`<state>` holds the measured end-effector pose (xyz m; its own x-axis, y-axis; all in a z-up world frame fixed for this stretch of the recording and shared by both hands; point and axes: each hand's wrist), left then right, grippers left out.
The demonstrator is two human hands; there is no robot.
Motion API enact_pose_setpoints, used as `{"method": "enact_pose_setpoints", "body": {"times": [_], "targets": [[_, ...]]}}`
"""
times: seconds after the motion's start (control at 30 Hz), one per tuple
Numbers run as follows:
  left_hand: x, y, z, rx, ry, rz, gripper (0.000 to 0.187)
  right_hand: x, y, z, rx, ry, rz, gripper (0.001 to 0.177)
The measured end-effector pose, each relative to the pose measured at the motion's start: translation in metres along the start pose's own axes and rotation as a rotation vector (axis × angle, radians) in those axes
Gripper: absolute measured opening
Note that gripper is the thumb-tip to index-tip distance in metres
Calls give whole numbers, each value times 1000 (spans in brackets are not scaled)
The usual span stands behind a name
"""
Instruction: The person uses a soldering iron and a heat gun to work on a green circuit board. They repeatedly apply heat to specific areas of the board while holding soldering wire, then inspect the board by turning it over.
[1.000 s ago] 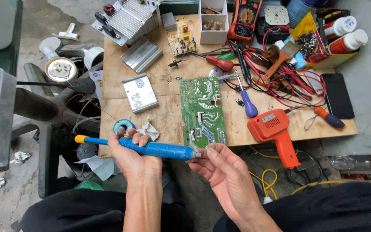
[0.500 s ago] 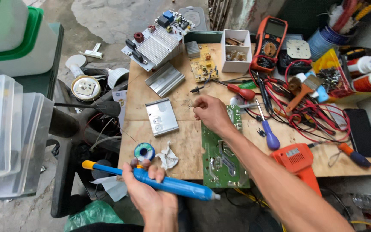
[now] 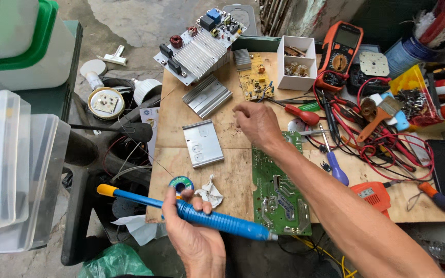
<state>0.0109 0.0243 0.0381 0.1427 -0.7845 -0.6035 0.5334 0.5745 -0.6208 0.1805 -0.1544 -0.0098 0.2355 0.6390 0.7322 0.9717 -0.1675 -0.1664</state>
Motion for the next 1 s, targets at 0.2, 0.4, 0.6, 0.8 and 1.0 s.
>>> {"method": "enact_pose_setpoints", "body": {"times": [0.2,0.4,0.6,0.8,1.0], "targets": [[-6,-18,5,123,118,170,55,30,-80,-64,93,8,105,42],[-22,-39,18,130,55,190,43,23,-210,-84,297,726,720,69],[-15,-43,12,142,-24,130,44,-35,-258,-37,80,1025,471,29],[-17,-52,9,209,-57,180,44,-34,-277,-23,2,1373,500,41],[-20,-55,8,181,-129,111,47,-30,-280,-23,-131,1332,301,17]]}}
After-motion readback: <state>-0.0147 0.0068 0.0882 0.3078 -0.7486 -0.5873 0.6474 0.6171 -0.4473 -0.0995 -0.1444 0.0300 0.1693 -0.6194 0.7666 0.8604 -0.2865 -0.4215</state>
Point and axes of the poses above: each hand's wrist, its own y-axis towards the middle knuckle, its own z-axis out of the palm, x = y × z, and after that the axes turned 11 degrees about z, right-handed
